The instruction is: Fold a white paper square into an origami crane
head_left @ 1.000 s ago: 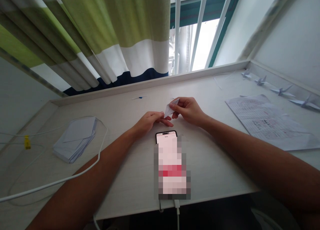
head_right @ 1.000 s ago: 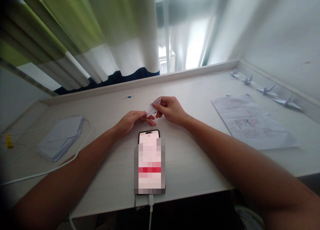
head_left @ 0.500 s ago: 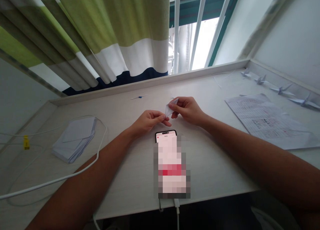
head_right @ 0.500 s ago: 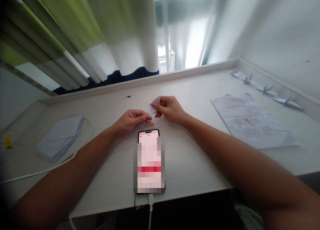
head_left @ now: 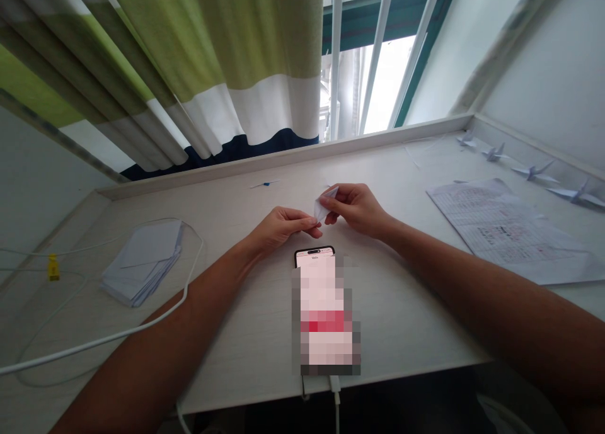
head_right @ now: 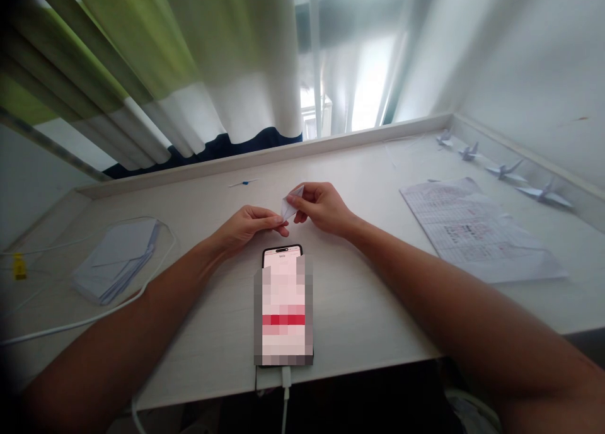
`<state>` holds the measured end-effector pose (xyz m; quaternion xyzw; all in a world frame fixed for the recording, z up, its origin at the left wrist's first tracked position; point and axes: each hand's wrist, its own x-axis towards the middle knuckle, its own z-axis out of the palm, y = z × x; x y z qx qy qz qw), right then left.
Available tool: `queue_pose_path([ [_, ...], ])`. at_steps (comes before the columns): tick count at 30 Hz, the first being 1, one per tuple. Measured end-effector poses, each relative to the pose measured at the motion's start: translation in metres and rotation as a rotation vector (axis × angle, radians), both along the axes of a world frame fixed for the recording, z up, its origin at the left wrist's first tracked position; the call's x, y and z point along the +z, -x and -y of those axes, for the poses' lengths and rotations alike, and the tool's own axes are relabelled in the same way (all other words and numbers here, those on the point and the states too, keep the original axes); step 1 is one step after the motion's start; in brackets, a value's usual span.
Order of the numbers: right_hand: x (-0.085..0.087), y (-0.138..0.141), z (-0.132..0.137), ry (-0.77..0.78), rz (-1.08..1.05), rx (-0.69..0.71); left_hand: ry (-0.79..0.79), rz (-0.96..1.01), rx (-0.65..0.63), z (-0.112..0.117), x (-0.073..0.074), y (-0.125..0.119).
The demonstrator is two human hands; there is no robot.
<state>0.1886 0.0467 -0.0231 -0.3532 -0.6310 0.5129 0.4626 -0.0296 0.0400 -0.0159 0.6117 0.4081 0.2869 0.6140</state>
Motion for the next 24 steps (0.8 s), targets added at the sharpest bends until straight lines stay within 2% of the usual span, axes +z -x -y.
queue_pose_path([
  [7, -0.002, -0.001, -0.001, -0.012, 0.007, 0.004, -0.036, -0.014, -0.04, 0.004, -0.005, -0.004],
  [10, -0.004, 0.0, -0.001, 0.027, 0.01, 0.049, -0.078, -0.044, -0.06, 0.006, -0.007, -0.006],
  [18, -0.001, 0.004, 0.001, 0.05, -0.078, 0.038, -0.119, -0.027, 0.044, 0.009, -0.009, -0.009],
  [24, -0.001, 0.005, 0.002, 0.047, -0.062, 0.012, -0.108, -0.044, 0.046, 0.01, -0.008, -0.009],
])
